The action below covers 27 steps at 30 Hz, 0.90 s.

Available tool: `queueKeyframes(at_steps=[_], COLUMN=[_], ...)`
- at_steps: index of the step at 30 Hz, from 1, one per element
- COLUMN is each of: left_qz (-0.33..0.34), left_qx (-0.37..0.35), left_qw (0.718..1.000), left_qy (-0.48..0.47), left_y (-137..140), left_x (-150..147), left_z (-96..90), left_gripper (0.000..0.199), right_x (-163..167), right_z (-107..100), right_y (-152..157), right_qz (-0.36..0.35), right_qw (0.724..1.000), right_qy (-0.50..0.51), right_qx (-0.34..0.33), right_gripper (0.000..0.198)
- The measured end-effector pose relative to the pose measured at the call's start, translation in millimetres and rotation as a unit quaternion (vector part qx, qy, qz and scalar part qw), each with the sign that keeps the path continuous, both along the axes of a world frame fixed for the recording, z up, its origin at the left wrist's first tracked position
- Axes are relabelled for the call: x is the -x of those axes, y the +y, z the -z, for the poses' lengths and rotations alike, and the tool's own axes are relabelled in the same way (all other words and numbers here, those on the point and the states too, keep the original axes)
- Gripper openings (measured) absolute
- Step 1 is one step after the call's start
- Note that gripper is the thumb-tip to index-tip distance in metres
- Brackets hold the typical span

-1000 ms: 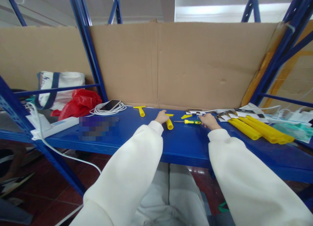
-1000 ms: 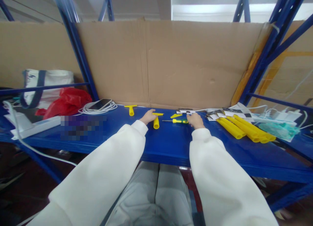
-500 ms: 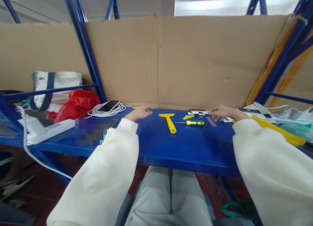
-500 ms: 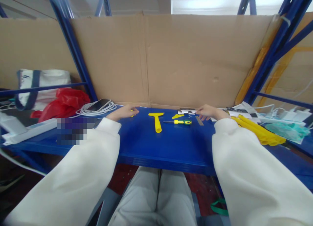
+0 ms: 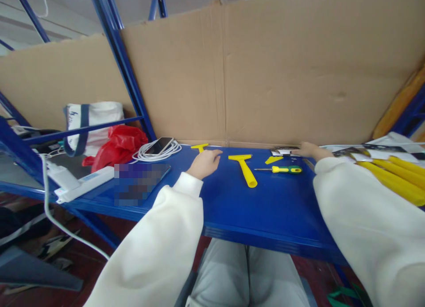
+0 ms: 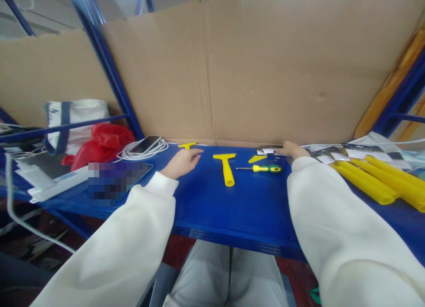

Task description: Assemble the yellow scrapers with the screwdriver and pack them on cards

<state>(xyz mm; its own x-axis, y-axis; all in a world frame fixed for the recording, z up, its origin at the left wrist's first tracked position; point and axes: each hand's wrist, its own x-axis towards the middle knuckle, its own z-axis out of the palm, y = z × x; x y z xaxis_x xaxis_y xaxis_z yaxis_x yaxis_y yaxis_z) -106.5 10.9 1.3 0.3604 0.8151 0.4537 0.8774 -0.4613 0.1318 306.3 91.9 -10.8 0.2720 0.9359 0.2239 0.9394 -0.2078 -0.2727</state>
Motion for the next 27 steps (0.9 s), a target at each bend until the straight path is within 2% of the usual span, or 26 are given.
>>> queueKeyframes(at_steps=[2,3,7,12,16,20,23,27], left_qz=[0.013,0.020,0.037,0.039,0.046,0.041,-0.016,-0.105], left_qx=[0.000,-0.001,-0.008,-0.007,0.012,0.093,0.164,0.195], left_qw=[1.000,1.000,0.999,0.999,0.999,0.990,0.979,0.959], left_qy=[0.014,0.018,0.019,0.010,-0.026,-0.095,-0.121,-0.176], left_y=[-3,-4,-6,-8,-9,-11,-12,-8], left_x=[-2,-2,-4,-3,-7,-26,-50,-84], left_z=[0.5,0.4,-0.6,-3.8,-5.1,1.8,7.8,9.0], left_gripper=[0.037,0.038,0.038,0.037,0.035,0.034,0.029,0.048], right_x=[11,16,29,29,28,32,42,63], right_z=[6,7,4,-9,-18,-20,-16,-11], right_y=[1,1,-3,-8,-15,-29,-42,-58], right_qz=[0.055,0.078,0.124,0.138,0.088,0.051,0.048,0.028], right_qw=[0.997,0.995,0.992,0.968,0.905,0.828,0.777,0.712], right_qy=[-0.020,-0.027,-0.018,0.139,0.337,0.480,0.545,0.627], right_qx=[0.050,0.052,-0.021,-0.159,-0.245,-0.287,-0.312,-0.313], right_gripper=[0.041,0.044,0.049,0.058,0.062,0.054,0.045,0.038])
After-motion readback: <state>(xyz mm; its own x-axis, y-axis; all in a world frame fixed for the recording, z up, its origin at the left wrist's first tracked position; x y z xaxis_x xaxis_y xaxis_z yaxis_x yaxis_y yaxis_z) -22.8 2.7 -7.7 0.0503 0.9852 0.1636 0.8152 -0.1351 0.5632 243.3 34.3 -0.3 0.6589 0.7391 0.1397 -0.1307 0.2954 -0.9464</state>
